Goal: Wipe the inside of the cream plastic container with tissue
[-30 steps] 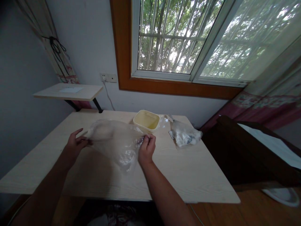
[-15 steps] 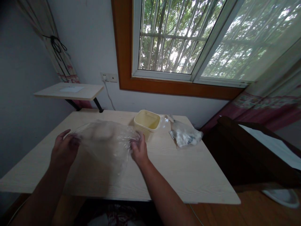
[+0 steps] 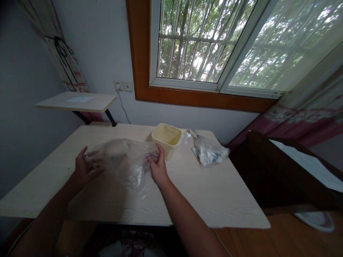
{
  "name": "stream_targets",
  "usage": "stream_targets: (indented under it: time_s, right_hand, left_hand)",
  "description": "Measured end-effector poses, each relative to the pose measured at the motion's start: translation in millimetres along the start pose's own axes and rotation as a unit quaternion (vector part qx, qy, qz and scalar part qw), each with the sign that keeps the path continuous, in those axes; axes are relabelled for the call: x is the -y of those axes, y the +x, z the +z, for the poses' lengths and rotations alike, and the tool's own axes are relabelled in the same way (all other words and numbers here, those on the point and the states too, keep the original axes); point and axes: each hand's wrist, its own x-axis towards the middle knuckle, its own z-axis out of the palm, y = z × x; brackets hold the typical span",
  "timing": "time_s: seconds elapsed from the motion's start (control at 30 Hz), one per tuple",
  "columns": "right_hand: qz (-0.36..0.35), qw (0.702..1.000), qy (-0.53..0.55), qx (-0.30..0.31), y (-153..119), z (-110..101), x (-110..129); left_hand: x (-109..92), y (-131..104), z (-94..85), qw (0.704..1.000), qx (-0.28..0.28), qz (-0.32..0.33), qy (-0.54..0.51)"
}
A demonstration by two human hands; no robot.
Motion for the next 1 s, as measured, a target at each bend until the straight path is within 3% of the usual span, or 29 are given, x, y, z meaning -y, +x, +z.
stream_targets:
  time_s: [0.1,0.23,0.47,0.57,0.67,0.77,0.87,1.0]
  right_hand:
    - [0.005,1.0,-0.004,0.025,-1,1,3]
    - [0.0,1.0,-0.012,0.028,-2,1,6]
    - [0.028,0.999,0.043,0.006,3,1,16]
    - [0.028,0.999,0.039,0.012,2,3,17]
    - [0.015,1.0,0.02,0.009,3,3,13]
    - [-0.006,1.0,0.01,-0.005,5,1,6]
    - [0.005,1.0,-0.013,0.013,5,0,1]
    - [-0.019,0.991,-0.125,0.04,1,0,2]
  left_hand:
    - [0,-8,-4.2,0.994,-0.006,0.02,0.104]
    - [-7,-6,-12.0,0.988,-0.017,0.022,0.155]
    - [-24,-1,-34.2,0.956,-0.189,0.074,0.213]
    - [-26,0,-39.7,0.965,-0.215,0.064,0.139]
    - [-24,5,-42.0,0.981,-0.187,0.007,-0.054]
    - [-25,11,-42.3,0.969,-0.148,-0.044,-0.195]
    - [-30,12,-41.2,0.964,-0.13,-0.045,-0.226]
    - [-37,13,-39.2,0.956,-0.183,-0.012,-0.228]
